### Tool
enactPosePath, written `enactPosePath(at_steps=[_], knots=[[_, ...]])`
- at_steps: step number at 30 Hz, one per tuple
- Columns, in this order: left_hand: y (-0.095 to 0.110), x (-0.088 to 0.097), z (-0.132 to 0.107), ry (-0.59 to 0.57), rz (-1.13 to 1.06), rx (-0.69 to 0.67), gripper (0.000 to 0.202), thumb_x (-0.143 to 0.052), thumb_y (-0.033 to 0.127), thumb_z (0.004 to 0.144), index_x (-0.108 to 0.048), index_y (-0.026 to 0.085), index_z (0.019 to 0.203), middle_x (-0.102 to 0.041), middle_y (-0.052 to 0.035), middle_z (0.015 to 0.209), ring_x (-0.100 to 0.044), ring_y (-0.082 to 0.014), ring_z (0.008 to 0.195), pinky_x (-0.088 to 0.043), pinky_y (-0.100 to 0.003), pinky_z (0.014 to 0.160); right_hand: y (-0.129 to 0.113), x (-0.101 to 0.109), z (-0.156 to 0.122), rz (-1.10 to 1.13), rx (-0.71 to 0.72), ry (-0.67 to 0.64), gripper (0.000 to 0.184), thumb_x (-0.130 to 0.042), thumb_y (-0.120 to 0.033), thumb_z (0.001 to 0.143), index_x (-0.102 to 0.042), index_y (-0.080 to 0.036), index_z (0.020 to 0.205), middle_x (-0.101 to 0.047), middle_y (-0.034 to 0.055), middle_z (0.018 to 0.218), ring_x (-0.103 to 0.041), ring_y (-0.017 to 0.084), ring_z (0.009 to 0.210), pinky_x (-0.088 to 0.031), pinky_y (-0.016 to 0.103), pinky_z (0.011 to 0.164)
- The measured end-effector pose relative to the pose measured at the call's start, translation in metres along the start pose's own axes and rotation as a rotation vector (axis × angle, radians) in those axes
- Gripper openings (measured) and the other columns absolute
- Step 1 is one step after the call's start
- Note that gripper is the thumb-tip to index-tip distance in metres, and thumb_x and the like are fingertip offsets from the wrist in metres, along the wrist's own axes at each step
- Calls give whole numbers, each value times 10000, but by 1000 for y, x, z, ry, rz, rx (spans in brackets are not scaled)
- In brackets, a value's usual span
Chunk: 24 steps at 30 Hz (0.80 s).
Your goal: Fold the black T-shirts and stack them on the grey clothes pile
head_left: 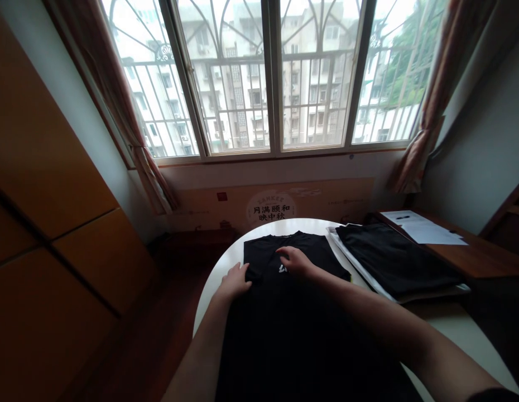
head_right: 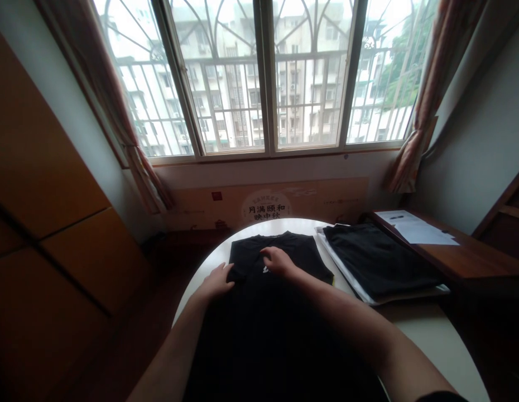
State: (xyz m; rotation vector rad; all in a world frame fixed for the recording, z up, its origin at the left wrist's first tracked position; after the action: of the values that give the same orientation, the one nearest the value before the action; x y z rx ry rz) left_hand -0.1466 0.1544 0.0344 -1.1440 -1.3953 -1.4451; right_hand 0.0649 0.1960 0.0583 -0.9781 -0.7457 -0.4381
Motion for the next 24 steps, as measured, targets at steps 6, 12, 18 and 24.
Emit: enactPosePath(at_steps=[6,12,18,24], knots=[[-2,-2,-1,81,133,62,517,-490,256,873,-541,249,1388,-626,-147,1289,-573,-312,1198,-452,-404,958,-8,-53,80,-13,-61,-78,370,-540,-126,888,-673,-168,1231,-725,77,1195,-672,197,1089,-489,268,967],[-9,-2,3,113,138,100,533,-551,332,858,-524,299,1390,-685,-108,1213,-630,-294,1104,-443,-405,925,-21,-101,135,-72,-93,-162,364,-620,-345,957,-604,-178,1280,-651,91,1266,-624,250,1142,-488,465,1005],[-11,1,5,171,107,134,493,-493,223,858,-583,282,1339,-696,-100,1160,-640,-263,1062,-450,-372,885,-19,-133,166,-134,-139,-213,341,-611,-371,970,-601,-182,1254,-605,95,1298,-617,247,1124,-527,473,957],[-18,1,9,179,34,142,424,-441,253,899,-648,295,1266,-695,-83,1178,-638,-247,1075,-462,-347,902,-12,-146,177,-185,-158,-240,350,-610,-367,971,-592,-184,1268,-598,99,1308,-612,249,1134,-523,479,963]])
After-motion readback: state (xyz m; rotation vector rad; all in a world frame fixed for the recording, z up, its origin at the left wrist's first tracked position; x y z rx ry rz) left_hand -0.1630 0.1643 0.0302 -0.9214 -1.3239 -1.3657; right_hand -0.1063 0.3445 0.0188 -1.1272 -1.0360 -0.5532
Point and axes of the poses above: each hand's wrist, its own z-axis towards the middle knuckle, its own x-axis out of the back of the hand, y = z × x, the point moved 10 cm from there along z, towards the middle knuckle
